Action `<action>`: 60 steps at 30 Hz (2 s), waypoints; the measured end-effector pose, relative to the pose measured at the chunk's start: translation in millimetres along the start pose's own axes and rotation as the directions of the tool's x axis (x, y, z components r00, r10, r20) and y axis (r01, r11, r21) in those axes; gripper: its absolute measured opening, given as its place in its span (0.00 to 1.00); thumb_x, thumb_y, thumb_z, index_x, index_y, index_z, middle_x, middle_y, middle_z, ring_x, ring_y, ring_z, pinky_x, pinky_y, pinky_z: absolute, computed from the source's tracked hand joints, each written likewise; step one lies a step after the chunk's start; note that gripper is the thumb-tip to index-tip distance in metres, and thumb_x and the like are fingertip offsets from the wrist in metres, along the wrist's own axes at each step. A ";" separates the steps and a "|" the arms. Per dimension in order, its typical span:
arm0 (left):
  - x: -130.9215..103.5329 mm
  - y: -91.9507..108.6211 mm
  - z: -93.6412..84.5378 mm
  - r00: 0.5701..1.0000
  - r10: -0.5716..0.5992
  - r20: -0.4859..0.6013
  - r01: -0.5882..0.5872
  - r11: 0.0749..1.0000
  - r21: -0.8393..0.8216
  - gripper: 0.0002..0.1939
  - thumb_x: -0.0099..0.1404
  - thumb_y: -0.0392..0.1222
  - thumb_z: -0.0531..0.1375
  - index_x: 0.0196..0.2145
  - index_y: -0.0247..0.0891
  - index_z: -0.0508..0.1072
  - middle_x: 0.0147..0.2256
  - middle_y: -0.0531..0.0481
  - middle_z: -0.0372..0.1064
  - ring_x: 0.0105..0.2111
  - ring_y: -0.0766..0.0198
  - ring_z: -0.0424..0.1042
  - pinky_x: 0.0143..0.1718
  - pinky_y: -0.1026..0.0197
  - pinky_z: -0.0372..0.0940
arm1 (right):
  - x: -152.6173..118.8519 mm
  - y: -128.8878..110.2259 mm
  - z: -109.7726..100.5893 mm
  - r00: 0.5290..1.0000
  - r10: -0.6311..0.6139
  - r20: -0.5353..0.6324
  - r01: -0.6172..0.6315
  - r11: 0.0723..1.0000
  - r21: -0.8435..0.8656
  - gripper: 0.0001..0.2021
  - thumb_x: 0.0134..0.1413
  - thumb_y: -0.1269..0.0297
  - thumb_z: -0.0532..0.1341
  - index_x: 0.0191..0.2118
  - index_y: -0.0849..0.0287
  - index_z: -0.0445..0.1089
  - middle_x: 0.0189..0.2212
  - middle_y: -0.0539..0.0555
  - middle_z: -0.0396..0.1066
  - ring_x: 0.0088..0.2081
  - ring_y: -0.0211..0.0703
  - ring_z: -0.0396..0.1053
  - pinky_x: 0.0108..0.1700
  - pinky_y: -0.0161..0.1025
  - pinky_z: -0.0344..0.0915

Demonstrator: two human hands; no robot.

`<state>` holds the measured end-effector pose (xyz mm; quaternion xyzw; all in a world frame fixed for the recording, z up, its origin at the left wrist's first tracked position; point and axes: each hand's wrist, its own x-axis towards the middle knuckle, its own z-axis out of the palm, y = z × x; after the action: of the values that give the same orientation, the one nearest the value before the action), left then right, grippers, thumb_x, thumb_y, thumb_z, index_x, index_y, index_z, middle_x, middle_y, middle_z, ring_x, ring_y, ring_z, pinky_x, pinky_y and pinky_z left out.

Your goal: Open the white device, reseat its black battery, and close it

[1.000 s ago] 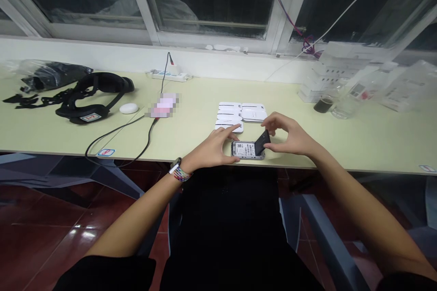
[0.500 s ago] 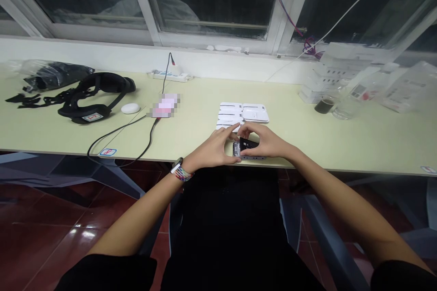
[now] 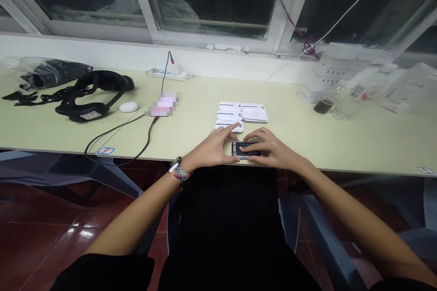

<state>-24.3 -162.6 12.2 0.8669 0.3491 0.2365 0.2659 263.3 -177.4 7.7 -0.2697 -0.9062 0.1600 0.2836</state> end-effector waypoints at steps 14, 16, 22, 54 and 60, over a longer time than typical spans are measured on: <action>-1.8 3.0 -2.2 0.999 0.007 -0.037 -0.007 1.000 -0.002 0.50 0.65 0.48 0.73 0.78 0.49 0.55 0.61 0.44 0.76 0.67 0.40 0.64 0.69 0.36 0.59 | 36.9 74.5 -34.6 0.972 0.203 -0.121 -0.236 0.867 -0.440 0.17 0.73 0.64 0.56 0.56 0.53 0.80 0.54 0.63 0.81 0.57 0.64 0.74 0.62 0.67 0.68; -1.7 2.1 -1.6 0.999 0.010 -0.038 -0.010 1.000 -0.004 0.49 0.66 0.48 0.73 0.78 0.49 0.55 0.62 0.44 0.76 0.68 0.40 0.64 0.68 0.36 0.60 | 33.9 65.5 -38.3 0.955 0.209 -0.211 -0.276 0.886 -0.373 0.16 0.74 0.64 0.55 0.52 0.54 0.81 0.48 0.63 0.83 0.52 0.63 0.77 0.59 0.66 0.69; 0.2 -5.8 2.5 0.997 0.029 -0.076 -0.031 0.999 -0.023 0.56 0.64 0.49 0.75 0.79 0.47 0.49 0.61 0.40 0.76 0.67 0.38 0.67 0.69 0.35 0.59 | 19.0 13.0 -48.3 0.874 0.473 -0.115 -0.417 0.849 0.325 0.15 0.71 0.52 0.63 0.52 0.54 0.82 0.47 0.57 0.84 0.46 0.55 0.80 0.48 0.51 0.75; 1.4 0.4 0.9 0.995 0.072 -0.062 -0.067 0.995 0.075 0.24 0.66 0.49 0.71 0.58 0.48 0.78 0.57 0.47 0.78 0.61 0.40 0.67 0.66 0.34 0.58 | -21.9 -2.5 -8.2 0.962 0.246 -0.115 -0.238 0.968 0.078 0.14 0.70 0.55 0.67 0.57 0.42 0.79 0.57 0.56 0.77 0.62 0.60 0.71 0.65 0.66 0.70; 0.1 0.3 -0.9 0.996 0.076 -0.053 -0.071 0.994 0.085 0.23 0.69 0.50 0.69 0.60 0.48 0.78 0.58 0.47 0.77 0.62 0.41 0.66 0.67 0.34 0.57 | -26.2 -1.0 -6.5 0.960 0.253 -0.116 -0.240 0.964 0.112 0.13 0.70 0.55 0.67 0.57 0.42 0.80 0.58 0.57 0.77 0.62 0.59 0.72 0.65 0.66 0.70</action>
<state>-24.6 -162.5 13.1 0.8825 0.3338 0.2556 0.2109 284.9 -192.5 2.0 -0.3763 -0.8363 0.2200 0.3324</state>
